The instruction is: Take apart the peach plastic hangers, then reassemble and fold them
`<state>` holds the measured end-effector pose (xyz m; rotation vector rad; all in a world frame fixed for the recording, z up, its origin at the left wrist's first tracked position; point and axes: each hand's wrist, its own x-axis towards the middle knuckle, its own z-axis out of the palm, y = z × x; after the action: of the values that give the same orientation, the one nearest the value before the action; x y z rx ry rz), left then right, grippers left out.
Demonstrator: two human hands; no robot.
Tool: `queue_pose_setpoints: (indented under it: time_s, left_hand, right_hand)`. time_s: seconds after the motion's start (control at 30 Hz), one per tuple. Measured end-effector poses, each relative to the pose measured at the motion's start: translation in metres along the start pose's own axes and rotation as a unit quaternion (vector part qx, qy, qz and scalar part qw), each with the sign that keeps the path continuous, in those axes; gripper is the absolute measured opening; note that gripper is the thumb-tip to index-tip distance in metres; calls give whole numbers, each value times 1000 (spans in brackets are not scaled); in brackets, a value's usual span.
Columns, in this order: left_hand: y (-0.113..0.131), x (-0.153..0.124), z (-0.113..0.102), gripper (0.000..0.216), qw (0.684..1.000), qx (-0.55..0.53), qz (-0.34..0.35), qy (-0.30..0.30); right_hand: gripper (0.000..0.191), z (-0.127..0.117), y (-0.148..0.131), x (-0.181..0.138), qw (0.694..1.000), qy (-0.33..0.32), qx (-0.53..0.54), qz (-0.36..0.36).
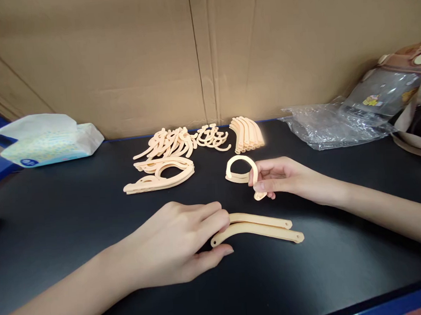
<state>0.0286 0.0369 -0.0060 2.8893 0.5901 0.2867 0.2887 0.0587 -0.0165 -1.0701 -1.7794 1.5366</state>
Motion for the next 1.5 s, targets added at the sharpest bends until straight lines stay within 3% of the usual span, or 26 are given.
queue_pose_setpoints:
  time_s: [0.17, 0.3, 0.47, 0.67, 0.83, 0.93, 1.17, 1.33, 1.5]
  left_hand:
    - [-1, -1, 4, 13, 996, 79, 30, 27]
    - [0, -1, 3, 15, 989, 113, 34, 86]
    - [-6, 2, -4, 10, 986, -68, -77, 129]
    - [-19, 7, -11, 14, 889, -343, -212, 217]
    - [-25, 10, -13, 22, 758, -504, -318, 265]
    - [-27, 11, -13, 22, 729, -534, -337, 265]
    - [-26, 6, -7, 25, 745, -519, -354, 225]
    - [-16, 12, -5, 32, 736, -528, -387, 168]
    - [-10, 21, -2, 41, 818, -421, -375, 112]
  right_hand:
    - [21, 0, -1, 1, 1000, -5, -4, 4]
    - [21, 1, -2, 2, 1000, -8, 6, 3]
    - [20, 0, -1, 2, 1000, -13, 17, -1]
    - [17, -1, 0, 1, 1000, -17, 25, 0]
    - [17, -1, 0, 1, 999, -21, 30, 4]
    - [17, -2, -1, 1, 999, -23, 26, 6]
    - [16, -1, -2, 1, 999, -23, 26, 5]
    - [17, 1, -2, 1, 999, -31, 29, 11]
    - [13, 5, -4, 1, 999, -36, 25, 11]
